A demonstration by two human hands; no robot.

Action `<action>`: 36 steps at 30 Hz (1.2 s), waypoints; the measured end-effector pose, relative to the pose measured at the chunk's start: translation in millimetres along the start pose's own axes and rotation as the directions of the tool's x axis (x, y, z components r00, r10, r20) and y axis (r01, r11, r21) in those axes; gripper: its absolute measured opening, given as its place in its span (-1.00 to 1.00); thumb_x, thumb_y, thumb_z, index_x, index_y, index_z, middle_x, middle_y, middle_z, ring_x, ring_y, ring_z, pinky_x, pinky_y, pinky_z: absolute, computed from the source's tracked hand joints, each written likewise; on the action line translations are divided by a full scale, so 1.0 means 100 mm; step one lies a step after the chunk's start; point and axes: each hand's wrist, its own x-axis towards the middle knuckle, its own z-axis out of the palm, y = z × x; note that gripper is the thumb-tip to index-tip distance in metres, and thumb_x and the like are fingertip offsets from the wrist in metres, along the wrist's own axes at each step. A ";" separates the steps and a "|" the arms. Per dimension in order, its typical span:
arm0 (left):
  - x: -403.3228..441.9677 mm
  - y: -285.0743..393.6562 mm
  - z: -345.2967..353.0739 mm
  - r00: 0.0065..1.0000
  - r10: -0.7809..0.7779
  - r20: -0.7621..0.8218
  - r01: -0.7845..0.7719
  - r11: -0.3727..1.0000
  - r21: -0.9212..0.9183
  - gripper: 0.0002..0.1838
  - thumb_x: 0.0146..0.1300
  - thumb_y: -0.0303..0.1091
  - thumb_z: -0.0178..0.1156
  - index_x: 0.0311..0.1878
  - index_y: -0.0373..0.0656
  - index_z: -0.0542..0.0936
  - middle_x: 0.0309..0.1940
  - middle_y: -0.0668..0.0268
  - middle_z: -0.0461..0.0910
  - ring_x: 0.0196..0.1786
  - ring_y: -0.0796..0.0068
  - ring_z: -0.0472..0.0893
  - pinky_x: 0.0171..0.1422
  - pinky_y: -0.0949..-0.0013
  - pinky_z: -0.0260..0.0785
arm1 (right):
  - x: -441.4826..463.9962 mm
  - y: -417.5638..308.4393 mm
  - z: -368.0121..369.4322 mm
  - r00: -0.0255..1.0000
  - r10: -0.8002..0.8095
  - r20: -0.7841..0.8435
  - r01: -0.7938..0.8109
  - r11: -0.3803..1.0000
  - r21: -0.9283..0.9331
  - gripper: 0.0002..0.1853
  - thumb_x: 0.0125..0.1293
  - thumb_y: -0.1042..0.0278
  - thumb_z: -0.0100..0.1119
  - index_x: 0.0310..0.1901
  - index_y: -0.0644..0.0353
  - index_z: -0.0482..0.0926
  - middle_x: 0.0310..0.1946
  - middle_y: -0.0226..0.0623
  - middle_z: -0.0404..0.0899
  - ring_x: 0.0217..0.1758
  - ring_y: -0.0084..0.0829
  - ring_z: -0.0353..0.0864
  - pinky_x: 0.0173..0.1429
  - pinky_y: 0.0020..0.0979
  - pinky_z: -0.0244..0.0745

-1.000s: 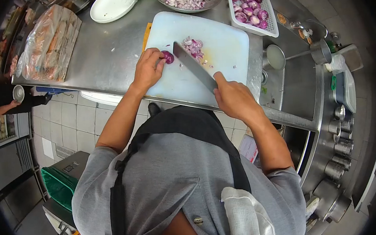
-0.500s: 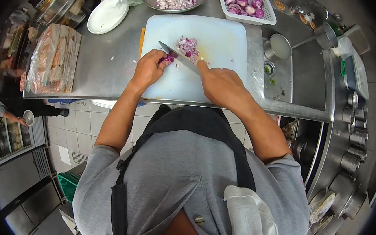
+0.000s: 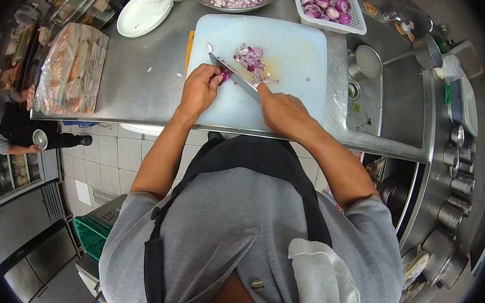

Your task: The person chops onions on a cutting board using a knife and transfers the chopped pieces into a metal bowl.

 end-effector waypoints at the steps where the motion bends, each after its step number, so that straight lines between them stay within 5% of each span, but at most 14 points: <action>1: -0.04 -0.01 -0.01 1.000 -0.004 0.001 0.004 1.000 0.004 -0.84 0.31 -0.49 0.41 -0.08 -0.22 0.67 -0.16 0.14 0.70 -0.09 0.03 0.68 0.02 0.13 0.54 | -0.05 -0.08 -0.11 1.000 -0.010 -0.002 0.010 1.000 -0.003 -0.77 0.54 0.38 0.06 0.09 0.28 0.33 -0.38 0.27 0.67 -0.26 0.37 0.67 -0.12 0.28 0.49; 22: -0.18 -0.09 0.03 0.986 0.101 -0.132 -0.105 0.994 -0.025 -0.90 0.27 -0.57 0.38 -0.19 -0.24 0.65 -0.23 0.14 0.66 -0.12 0.02 0.66 0.02 0.09 0.52 | -0.21 -0.31 -0.34 0.998 -0.062 -0.024 0.062 0.998 0.000 -0.78 0.49 0.45 0.02 0.09 0.30 0.35 -0.40 0.26 0.68 -0.26 0.35 0.70 -0.13 0.29 0.50; 26: -0.21 -0.20 0.12 0.980 0.148 -0.132 -0.151 0.988 -0.018 -0.94 0.29 -0.57 0.29 -0.20 -0.22 0.66 -0.23 0.10 0.66 -0.11 -0.02 0.65 0.04 0.08 0.53 | -0.04 -0.06 0.09 0.997 -0.029 0.076 0.033 0.998 -0.053 -0.77 0.55 0.39 -0.06 0.12 0.32 0.36 -0.38 0.26 0.68 -0.26 0.37 0.68 -0.13 0.29 0.50; 28: -0.29 -0.35 0.31 0.979 0.190 -0.069 -0.189 0.982 0.019 -0.90 0.30 -0.49 0.18 -0.18 -0.21 0.65 -0.19 0.03 0.64 -0.07 -0.08 0.59 0.10 -0.03 0.44 | -0.10 0.07 0.22 0.999 -0.006 0.039 0.005 1.000 0.024 -0.68 0.57 0.30 0.06 0.21 0.24 0.32 -0.35 0.29 0.67 -0.25 0.39 0.66 -0.15 0.33 0.44; 30: -0.32 -0.46 0.51 0.942 0.249 -0.224 -0.252 0.968 0.018 -0.93 0.29 -0.50 0.17 -0.21 -0.17 0.62 -0.26 0.04 0.59 -0.13 -0.07 0.56 0.06 -0.04 0.42 | -0.09 0.18 0.31 0.999 0.033 0.037 -0.032 0.999 -0.010 -0.54 0.55 0.28 0.08 0.36 0.23 0.29 -0.29 0.29 0.71 -0.17 0.40 0.70 -0.10 0.30 0.54; 32: -0.28 -0.32 0.29 0.965 0.222 -0.139 -0.228 0.973 -0.032 -0.92 0.42 -0.44 0.14 -0.20 -0.18 0.60 -0.25 0.07 0.57 -0.12 -0.05 0.57 0.05 -0.03 0.45 | -0.04 0.29 0.38 0.997 -0.075 -0.034 0.073 0.995 -0.064 -0.56 0.54 0.32 0.11 0.33 0.28 0.29 -0.30 0.29 0.71 -0.23 0.38 0.70 -0.16 0.28 0.56; 36: -0.26 -0.19 0.06 0.960 0.195 -0.203 -0.207 0.978 -0.038 -0.94 0.32 -0.54 0.25 -0.21 -0.14 0.59 -0.27 0.15 0.57 -0.15 0.02 0.58 -0.03 0.07 0.47 | 0.02 0.09 0.30 0.992 -0.107 -0.071 0.100 0.990 -0.095 -0.64 0.49 0.40 0.17 0.19 0.33 0.34 -0.37 0.28 0.69 -0.28 0.37 0.70 -0.18 0.28 0.55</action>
